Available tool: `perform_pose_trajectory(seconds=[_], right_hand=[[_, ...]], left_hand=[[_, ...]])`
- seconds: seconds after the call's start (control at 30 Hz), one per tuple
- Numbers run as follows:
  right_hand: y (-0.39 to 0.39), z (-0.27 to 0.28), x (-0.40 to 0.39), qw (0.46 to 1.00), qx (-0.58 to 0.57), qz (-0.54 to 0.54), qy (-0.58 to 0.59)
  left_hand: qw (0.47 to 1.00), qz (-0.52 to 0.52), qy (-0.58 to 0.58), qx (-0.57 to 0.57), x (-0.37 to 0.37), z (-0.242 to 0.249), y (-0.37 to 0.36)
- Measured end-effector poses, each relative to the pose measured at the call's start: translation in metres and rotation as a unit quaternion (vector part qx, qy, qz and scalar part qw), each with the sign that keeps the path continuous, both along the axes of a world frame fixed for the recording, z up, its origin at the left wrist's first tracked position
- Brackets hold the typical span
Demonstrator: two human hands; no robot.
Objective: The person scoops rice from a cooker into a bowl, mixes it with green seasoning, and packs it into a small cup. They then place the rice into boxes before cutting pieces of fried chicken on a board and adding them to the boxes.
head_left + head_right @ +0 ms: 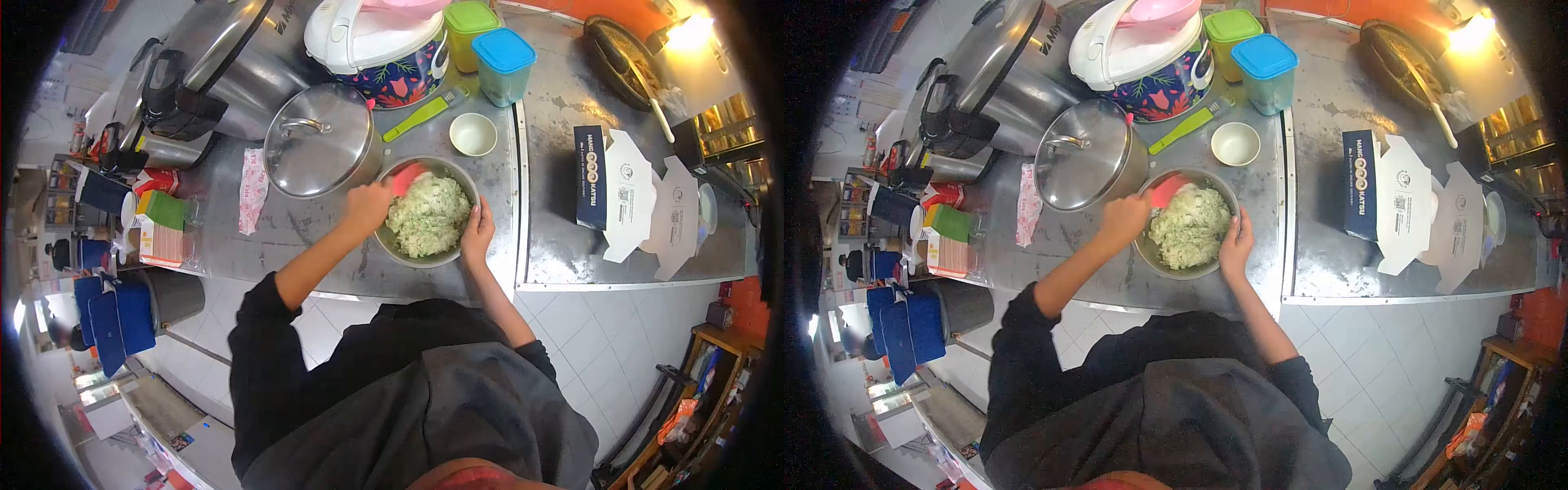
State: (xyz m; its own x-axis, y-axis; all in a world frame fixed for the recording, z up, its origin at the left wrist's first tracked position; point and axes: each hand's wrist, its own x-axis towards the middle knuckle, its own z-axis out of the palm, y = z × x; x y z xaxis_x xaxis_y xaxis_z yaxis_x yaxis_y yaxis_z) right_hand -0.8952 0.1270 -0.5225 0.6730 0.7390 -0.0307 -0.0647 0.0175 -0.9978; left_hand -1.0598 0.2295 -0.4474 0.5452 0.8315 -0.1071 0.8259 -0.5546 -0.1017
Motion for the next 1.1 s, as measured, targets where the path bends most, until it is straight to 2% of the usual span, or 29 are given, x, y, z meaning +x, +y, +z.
perform_pose_trajectory(seconds=[0.03, 0.1, 0.13, 0.2, 0.23, 0.3, 0.33, 0.4, 0.43, 0.5, 0.53, 0.6, 0.67, 0.73, 0.8, 0.87, 0.9, 0.97, 1.0, 1.03, 1.07, 1.1], right_hand=[[0.003, 0.000, 0.003, 1.000, -0.004, 0.014, -0.003], [0.006, -0.001, 0.010, 1.000, -0.011, 0.023, -0.004], [0.008, -0.002, 0.017, 0.998, -0.019, 0.051, -0.024], [0.011, -0.004, 0.026, 0.994, -0.024, 0.089, -0.050], [0.011, -0.006, 0.028, 0.994, -0.027, 0.089, -0.049], [0.015, -0.011, 0.029, 0.991, -0.014, 0.105, -0.077], [0.017, -0.008, 0.029, 0.992, -0.017, 0.106, -0.074], [0.020, 0.006, 0.031, 0.984, -0.038, 0.161, -0.073], [0.019, 0.007, 0.029, 0.983, -0.042, 0.165, -0.068], [0.023, 0.009, 0.030, 0.985, -0.018, 0.156, -0.066], [0.022, 0.008, 0.029, 0.987, -0.016, 0.144, -0.068], [0.019, 0.012, 0.023, 0.991, -0.011, 0.121, -0.056], [0.017, 0.009, 0.022, 0.994, -0.006, 0.102, -0.043], [0.016, 0.001, 0.022, 0.993, -0.003, 0.114, 0.026], [0.014, 0.005, 0.020, 0.994, -0.009, 0.110, 0.013], [0.012, 0.005, 0.022, 0.994, -0.015, 0.110, -0.005], [0.012, 0.003, 0.022, 0.994, -0.005, 0.110, 0.021], [0.012, 0.004, 0.022, 0.992, 0.006, 0.112, 0.048], [0.011, 0.006, 0.023, 0.990, 0.008, 0.114, 0.086], [0.011, 0.007, 0.025, 0.986, 0.010, 0.116, 0.123], [0.012, -0.002, 0.028, 0.985, 0.020, 0.126, 0.113], [0.013, -0.005, 0.030, 0.985, 0.024, 0.130, 0.112]], left_hand=[[1.000, -0.002, 0.001, 0.000, 0.004, -0.005, 0.000], [0.986, -0.138, -0.057, -0.072, 0.010, -0.014, 0.000], [0.986, -0.141, -0.057, -0.074, 0.008, -0.016, -0.003], [0.942, -0.263, -0.192, -0.084, -0.004, -0.019, -0.011], [0.942, -0.262, -0.192, -0.087, -0.012, -0.012, -0.006], [0.935, -0.332, -0.023, -0.124, -0.019, 0.016, 0.015], [0.934, -0.332, -0.022, -0.128, -0.015, 0.028, 0.023], [0.949, -0.310, -0.049, 0.018, -0.010, 0.043, 0.035], [0.951, -0.307, -0.047, 0.012, -0.011, 0.039, 0.033], [0.976, -0.197, 0.092, -0.025, -0.005, 0.030, 0.032], [0.976, -0.197, 0.093, -0.025, -0.007, 0.034, 0.030], [0.942, -0.138, 0.202, -0.228, -0.016, 0.045, 0.015], [0.946, -0.110, 0.105, -0.286, -0.028, 0.033, -0.011], [0.940, -0.077, 0.093, -0.319, -0.021, 0.034, -0.027], [0.932, -0.048, 0.077, -0.350, -0.009, 0.031, -0.042], [0.900, -0.006, -0.074, -0.430, -0.004, 0.011, -0.056], [0.901, -0.006, -0.076, -0.428, -0.003, -0.002, -0.063], [0.883, 0.010, -0.224, -0.411, -0.001, -0.025, -0.073], [0.828, 0.073, -0.253, -0.495, -0.002, -0.032, -0.072], [0.829, 0.075, -0.254, -0.492, 0.000, -0.025, -0.073], [0.699, 0.204, -0.333, -0.600, 0.000, -0.016, -0.076], [0.532, 0.321, -0.397, -0.675, 0.001, -0.009, -0.076]])
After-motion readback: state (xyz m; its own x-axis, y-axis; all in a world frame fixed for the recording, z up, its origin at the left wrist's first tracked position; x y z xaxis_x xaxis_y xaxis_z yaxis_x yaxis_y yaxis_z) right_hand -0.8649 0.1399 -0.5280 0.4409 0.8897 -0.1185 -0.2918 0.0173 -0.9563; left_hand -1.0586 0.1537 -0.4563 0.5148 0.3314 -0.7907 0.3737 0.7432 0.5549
